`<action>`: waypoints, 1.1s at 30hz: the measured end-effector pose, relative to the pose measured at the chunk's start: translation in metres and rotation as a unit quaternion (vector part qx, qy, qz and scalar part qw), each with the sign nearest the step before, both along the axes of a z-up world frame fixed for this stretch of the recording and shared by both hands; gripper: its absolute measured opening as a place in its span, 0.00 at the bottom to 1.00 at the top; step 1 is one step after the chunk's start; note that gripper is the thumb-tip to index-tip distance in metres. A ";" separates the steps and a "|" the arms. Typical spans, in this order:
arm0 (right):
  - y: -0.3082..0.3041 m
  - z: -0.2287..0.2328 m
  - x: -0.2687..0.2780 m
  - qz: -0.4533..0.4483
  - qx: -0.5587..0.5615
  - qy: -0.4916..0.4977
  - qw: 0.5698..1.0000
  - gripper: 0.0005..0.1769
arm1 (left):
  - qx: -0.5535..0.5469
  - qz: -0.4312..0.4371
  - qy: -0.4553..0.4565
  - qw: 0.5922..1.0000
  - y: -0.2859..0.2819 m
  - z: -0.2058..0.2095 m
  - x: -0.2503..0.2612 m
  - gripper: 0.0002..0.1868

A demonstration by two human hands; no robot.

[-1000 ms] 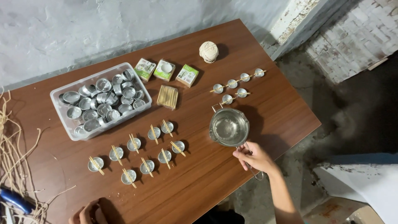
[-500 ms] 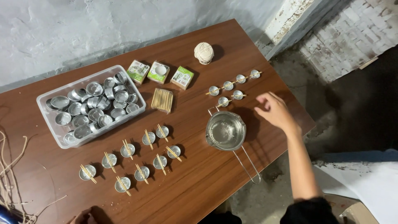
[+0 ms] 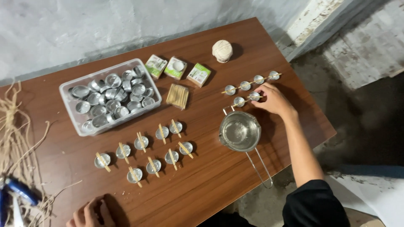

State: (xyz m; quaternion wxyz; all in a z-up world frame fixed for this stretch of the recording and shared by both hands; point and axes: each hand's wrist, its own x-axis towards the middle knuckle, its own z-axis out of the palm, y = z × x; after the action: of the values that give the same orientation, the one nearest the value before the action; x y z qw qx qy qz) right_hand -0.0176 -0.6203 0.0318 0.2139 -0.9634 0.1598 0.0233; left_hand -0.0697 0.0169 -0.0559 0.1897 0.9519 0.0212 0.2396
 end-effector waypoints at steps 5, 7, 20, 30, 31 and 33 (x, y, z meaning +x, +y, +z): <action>-0.001 0.009 -0.001 -0.007 0.003 0.006 1.000 0.22 | 0.142 0.023 0.000 0.990 0.022 -0.023 0.001 0.08; 0.001 0.020 -0.003 -0.017 0.011 0.014 1.000 0.22 | 0.158 0.037 -0.015 0.987 0.020 -0.019 0.000 0.07; 0.118 0.136 -0.037 0.041 -0.022 0.088 0.995 0.21 | 0.030 -0.041 0.149 0.988 0.025 0.031 -0.004 0.14; 0.243 0.125 -0.061 0.236 0.021 0.155 0.959 0.27 | -0.037 -0.138 0.082 0.986 0.015 0.048 -0.023 0.14; 0.253 0.118 -0.064 0.237 0.021 0.157 0.958 0.27 | -0.038 -0.137 0.084 0.986 0.012 0.050 -0.026 0.14; 0.274 0.104 -0.068 0.307 0.030 0.160 0.938 0.25 | -0.051 -0.187 0.081 0.978 0.006 0.054 -0.029 0.13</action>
State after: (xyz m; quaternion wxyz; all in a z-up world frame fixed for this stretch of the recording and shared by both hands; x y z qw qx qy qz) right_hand -0.0852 -0.3462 0.1361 0.1968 -0.9423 -0.1125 0.2465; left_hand -0.0991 0.0228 -0.0019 0.2771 0.9444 -0.1294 0.1211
